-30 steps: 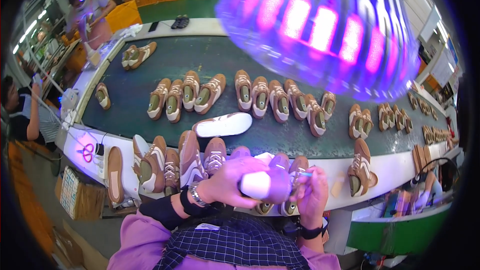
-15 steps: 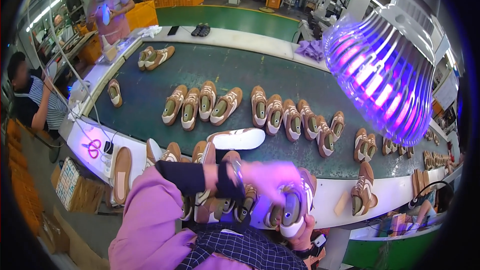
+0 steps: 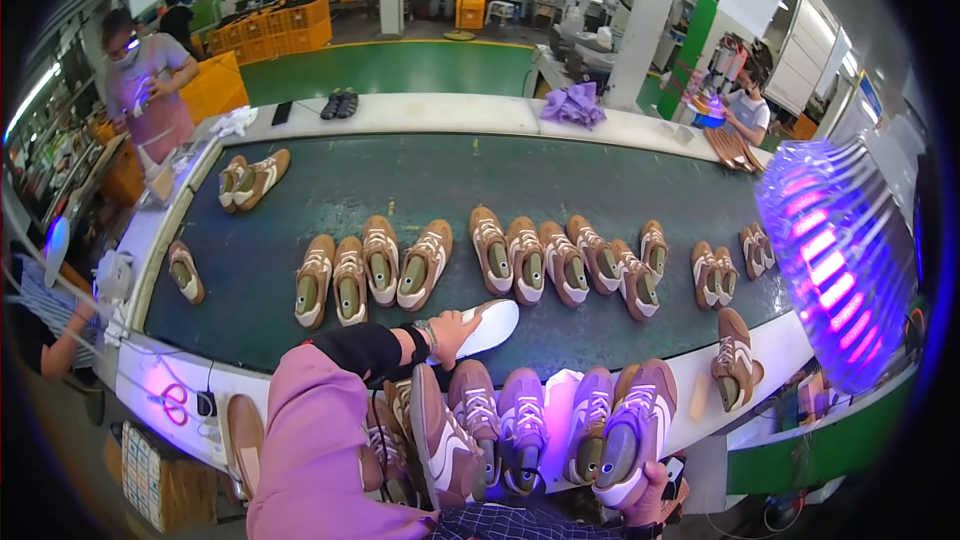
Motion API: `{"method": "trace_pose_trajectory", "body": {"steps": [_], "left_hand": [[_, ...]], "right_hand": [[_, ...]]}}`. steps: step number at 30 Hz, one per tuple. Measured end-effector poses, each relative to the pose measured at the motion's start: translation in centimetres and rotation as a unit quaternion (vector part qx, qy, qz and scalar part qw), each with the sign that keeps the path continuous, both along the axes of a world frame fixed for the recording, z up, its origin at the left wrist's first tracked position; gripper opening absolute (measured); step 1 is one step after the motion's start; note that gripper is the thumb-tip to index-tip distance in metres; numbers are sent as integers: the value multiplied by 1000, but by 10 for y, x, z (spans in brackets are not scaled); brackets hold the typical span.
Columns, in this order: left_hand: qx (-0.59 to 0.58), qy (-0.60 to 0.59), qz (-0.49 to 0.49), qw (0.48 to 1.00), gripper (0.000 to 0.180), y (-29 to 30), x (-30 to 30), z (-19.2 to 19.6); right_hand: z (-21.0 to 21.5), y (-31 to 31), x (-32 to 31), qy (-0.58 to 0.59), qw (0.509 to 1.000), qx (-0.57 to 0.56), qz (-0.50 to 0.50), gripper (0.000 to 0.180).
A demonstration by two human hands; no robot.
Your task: Inspecting and marking manufactured shoes on a conveyor line.
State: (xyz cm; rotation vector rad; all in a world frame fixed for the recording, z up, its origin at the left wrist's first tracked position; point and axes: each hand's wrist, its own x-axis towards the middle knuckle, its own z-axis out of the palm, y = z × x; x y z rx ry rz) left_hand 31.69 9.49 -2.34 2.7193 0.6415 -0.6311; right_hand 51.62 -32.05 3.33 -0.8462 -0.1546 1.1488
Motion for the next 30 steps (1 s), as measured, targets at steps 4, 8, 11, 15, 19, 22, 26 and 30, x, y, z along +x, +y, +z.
{"method": "trace_pose_trajectory", "body": {"steps": [4,8,11,15,19,22,26,30], "left_hand": [[118,32,-16,992,128,-3,5,-2],[177,-66,71,979,94,4,13,-21],[110,-116,127,979,72,39,3,-34],[-47,-166,184,968,60,68,-17,-1],[-228,-411,282,837,55,70,-44,56],[-499,-523,339,602,55,28,-43,124],[-653,-558,321,398,49,-46,-42,157],[-617,-635,351,305,50,-127,-29,148]], "right_hand": [[-4,-1,-10,-31,999,-14,-29,77],[-1,0,-19,-59,997,-33,-48,76],[14,22,-19,-77,995,-39,-56,76],[20,15,-5,-100,992,-48,-61,76],[43,44,0,-114,990,-60,-48,75],[65,57,9,-126,992,-10,-17,73],[97,86,2,-104,991,79,4,64],[96,95,-1,-40,991,124,-15,53]]}}
